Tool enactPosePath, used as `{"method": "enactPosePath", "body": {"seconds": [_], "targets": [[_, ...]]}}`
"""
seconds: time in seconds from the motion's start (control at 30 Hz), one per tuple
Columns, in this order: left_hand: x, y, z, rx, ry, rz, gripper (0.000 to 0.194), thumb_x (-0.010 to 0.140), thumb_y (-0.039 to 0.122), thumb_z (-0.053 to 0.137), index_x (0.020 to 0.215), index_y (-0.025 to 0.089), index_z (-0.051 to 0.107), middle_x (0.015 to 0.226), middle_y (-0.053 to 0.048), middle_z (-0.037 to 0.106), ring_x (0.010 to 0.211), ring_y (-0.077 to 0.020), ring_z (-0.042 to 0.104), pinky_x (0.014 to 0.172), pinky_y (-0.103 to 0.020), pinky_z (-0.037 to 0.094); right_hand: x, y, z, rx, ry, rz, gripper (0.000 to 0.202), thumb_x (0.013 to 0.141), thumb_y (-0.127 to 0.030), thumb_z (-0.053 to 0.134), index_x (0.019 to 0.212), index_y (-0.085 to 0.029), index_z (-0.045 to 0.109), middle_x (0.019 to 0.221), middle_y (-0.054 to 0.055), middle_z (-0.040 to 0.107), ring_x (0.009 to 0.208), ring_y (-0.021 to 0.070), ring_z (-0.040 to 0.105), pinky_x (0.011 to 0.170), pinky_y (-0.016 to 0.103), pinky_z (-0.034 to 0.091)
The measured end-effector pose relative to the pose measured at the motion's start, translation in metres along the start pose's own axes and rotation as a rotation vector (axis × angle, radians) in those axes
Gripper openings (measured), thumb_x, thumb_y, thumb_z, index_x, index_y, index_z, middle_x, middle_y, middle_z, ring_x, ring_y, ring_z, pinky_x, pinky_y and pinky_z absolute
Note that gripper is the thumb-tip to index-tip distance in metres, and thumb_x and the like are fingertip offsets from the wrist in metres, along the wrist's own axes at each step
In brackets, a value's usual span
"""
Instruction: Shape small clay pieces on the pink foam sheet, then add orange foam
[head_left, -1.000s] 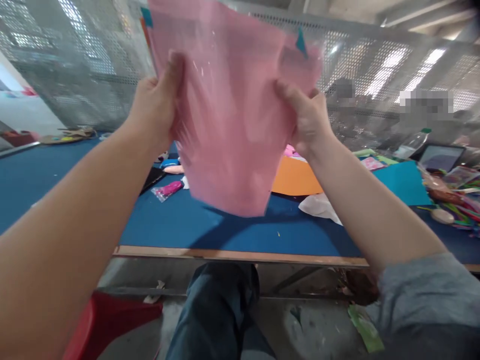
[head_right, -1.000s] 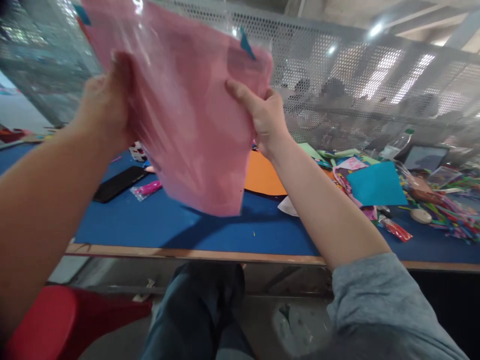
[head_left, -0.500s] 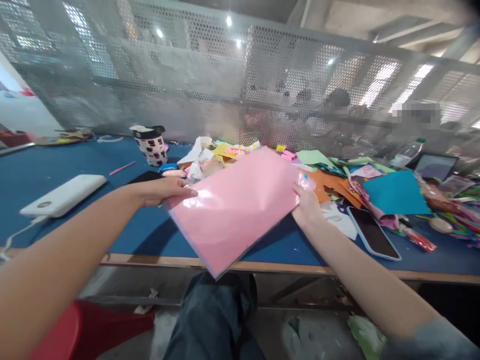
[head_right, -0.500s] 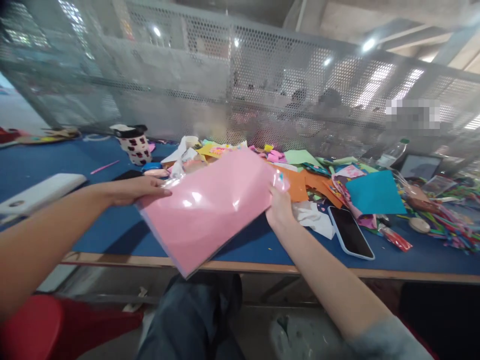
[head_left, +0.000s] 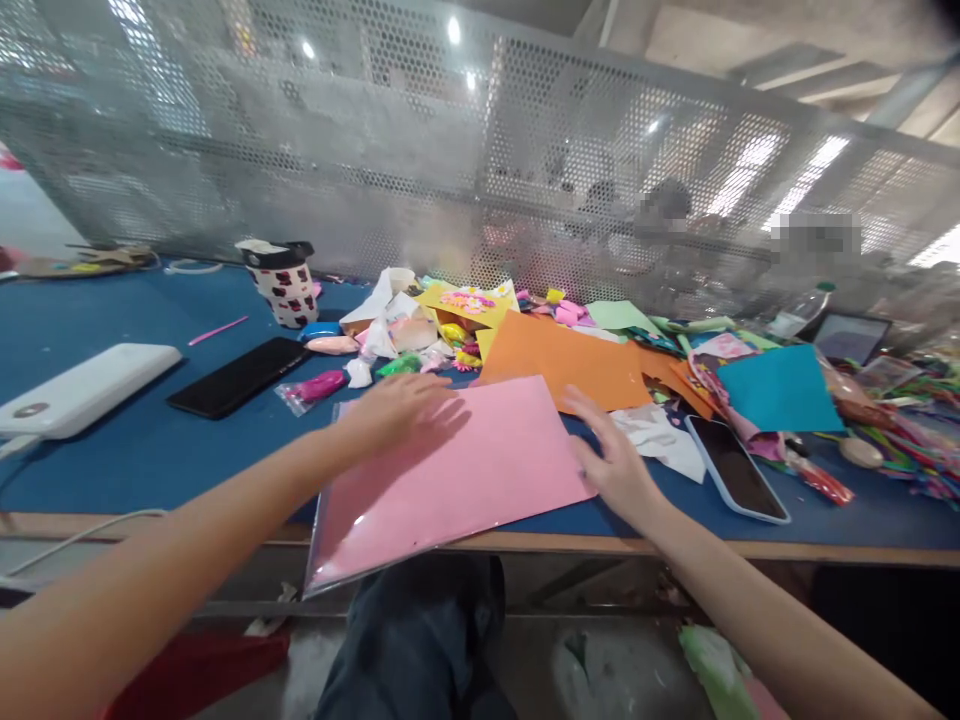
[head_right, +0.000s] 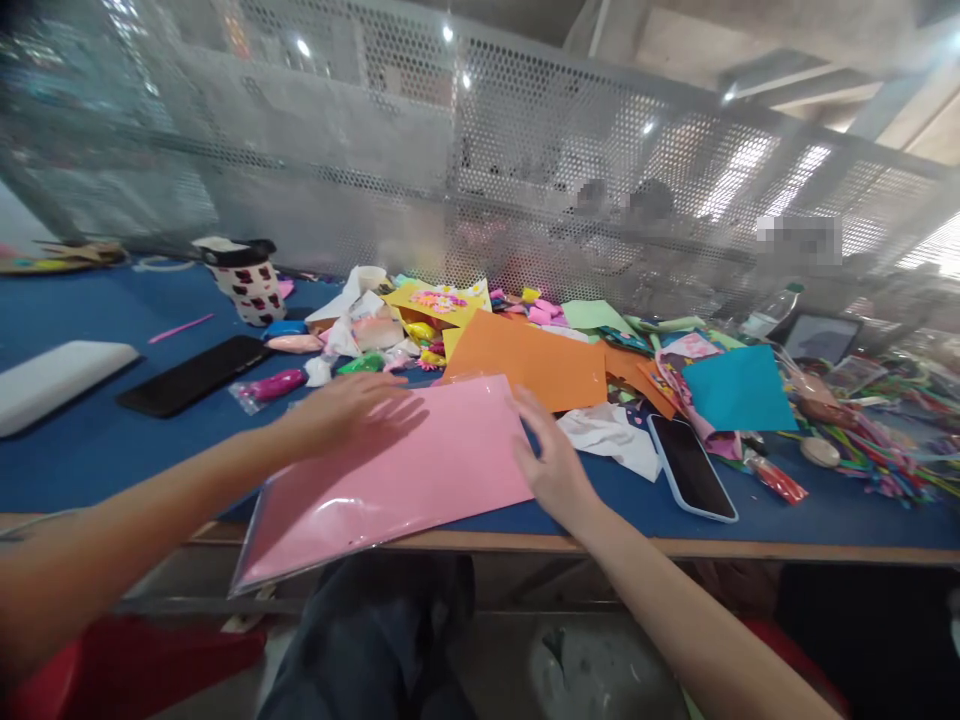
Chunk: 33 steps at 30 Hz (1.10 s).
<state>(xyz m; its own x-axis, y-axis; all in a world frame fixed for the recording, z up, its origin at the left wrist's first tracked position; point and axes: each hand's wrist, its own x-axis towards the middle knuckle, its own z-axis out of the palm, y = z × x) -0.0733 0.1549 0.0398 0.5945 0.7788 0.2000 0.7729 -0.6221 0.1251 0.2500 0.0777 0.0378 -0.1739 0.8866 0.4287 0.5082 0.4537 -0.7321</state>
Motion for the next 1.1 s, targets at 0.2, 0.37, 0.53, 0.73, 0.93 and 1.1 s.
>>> {"method": "enactPosePath", "body": {"seconds": [0.2,0.37,0.53,0.73,0.93,1.1], "targets": [[-0.014,0.032,0.034,0.113,-0.079,-0.006,0.054,0.1,0.047,0.033,0.145,0.019,0.045,0.154,-0.009,0.041,0.143,-0.0311,0.033,0.117,-0.049,0.022,0.053,-0.022,0.075,-0.372,-0.551,-0.303,0.044,0.097,-0.028,0.039,0.14,-0.03,0.052,0.154,0.001,0.041,0.143,0.0168,0.037,0.119,0.037,0.031],[-0.039,0.014,0.025,0.108,-0.09,-0.069,0.053,0.1,0.049,0.031,0.15,0.029,0.037,0.156,-0.002,0.036,0.145,-0.0273,0.03,0.118,-0.048,0.017,0.048,-0.002,0.074,-0.495,-0.59,-0.183,0.059,0.097,-0.047,0.039,0.148,-0.018,0.041,0.157,0.012,0.033,0.147,0.0308,0.026,0.12,0.055,0.02],[-0.085,-0.01,0.019,0.162,-0.03,-0.168,0.055,0.098,0.046,0.035,0.149,0.027,0.039,0.154,-0.005,0.04,0.144,-0.0307,0.033,0.117,-0.052,0.02,0.033,0.013,0.032,-0.705,-0.628,-0.052,0.065,0.099,-0.05,0.034,0.152,-0.014,0.032,0.16,0.012,0.025,0.149,0.0271,0.022,0.121,0.048,0.021],[-0.127,-0.006,-0.026,0.34,0.288,-0.201,0.046,0.095,0.034,0.04,0.136,0.019,0.053,0.141,-0.014,0.055,0.143,-0.0399,0.03,0.117,-0.062,0.014,0.037,-0.002,-0.021,-0.994,-0.543,-0.127,0.038,0.096,-0.024,0.042,0.119,-0.012,0.069,0.124,0.018,0.068,0.114,0.0341,0.064,0.11,0.06,0.032],[-0.114,0.088,0.008,0.22,0.06,0.086,0.058,0.091,0.051,0.051,0.144,0.028,0.045,0.145,-0.009,0.052,0.133,-0.037,0.046,0.109,-0.06,0.033,0.049,-0.048,0.052,-0.612,-0.441,-0.444,0.044,0.098,-0.024,0.038,0.136,-0.012,0.056,0.143,0.012,0.055,0.137,0.0246,0.045,0.117,0.044,0.029],[-0.115,0.11,0.048,0.3,0.092,0.024,0.044,0.092,0.026,0.051,0.136,0.027,0.056,0.13,-0.006,0.065,0.12,-0.0313,0.058,0.108,-0.053,0.037,0.055,-0.067,0.146,-0.375,-0.865,-0.516,0.043,0.102,-0.028,0.034,0.141,-0.02,0.051,0.154,0.004,0.041,0.145,0.0169,0.033,0.12,0.036,0.026]]}}
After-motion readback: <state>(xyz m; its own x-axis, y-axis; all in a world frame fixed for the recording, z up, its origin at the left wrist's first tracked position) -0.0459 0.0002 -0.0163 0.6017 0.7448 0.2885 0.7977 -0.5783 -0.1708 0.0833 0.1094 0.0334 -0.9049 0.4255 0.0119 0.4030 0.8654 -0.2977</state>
